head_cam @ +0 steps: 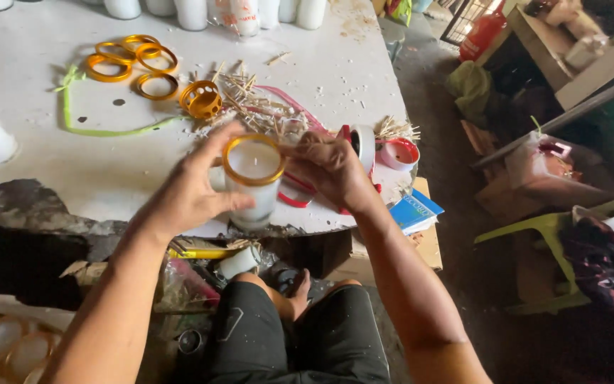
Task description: The person assembles candles by inserting wicks into white cylindrical containers and then fitting gold metal rings onto the rims. They handle each candle individually, using a tape dispenser to apply adhesive to the rings before placement. Finished candles are placed into a cardboard box.
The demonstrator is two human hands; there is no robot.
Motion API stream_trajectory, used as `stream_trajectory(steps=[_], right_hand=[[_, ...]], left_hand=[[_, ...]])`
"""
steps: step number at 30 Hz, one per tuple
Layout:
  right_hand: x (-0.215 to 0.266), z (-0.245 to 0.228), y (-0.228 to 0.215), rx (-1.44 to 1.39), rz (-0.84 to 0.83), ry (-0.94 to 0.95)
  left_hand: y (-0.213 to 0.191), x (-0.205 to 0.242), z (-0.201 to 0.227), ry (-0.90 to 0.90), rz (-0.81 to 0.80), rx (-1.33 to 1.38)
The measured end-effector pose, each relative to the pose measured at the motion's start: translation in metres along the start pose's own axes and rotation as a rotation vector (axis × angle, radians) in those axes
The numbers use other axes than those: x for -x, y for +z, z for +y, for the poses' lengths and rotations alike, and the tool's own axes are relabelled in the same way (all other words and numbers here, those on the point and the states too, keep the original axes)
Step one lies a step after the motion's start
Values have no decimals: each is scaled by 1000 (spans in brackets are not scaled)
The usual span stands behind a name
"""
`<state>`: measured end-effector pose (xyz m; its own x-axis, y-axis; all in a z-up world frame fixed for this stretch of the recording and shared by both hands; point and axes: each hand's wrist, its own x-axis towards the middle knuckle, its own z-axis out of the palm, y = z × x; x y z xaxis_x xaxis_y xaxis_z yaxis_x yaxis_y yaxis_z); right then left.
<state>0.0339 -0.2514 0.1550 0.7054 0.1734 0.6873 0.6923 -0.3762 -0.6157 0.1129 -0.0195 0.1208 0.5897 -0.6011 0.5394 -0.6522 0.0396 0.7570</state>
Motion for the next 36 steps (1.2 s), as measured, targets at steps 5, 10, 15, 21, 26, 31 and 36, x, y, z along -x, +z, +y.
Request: stream_trajectory(steps=[5,10,15,21,26,31,36], right_hand=[[23,-30,12,65,50,78],[55,-34,2,331,187,251],[68,-46,11,299,253,156],[40,0,2,372,276,211],[23,26,-1,-2,226,93],[17,21,5,-465,-54,288],[38,40,10,-190,279,376]], left_hand=[[27,8,39,-52,62,-461],[37,-1,23,78,134,-470],[26,-5,24,137,49,-400],[19,-9,11,125,-17,-267],[-1,-21,7,55,-157,-161],[-14,-37,-12,-90,-325,123],[-3,-3,-32,-83,-62,275]])
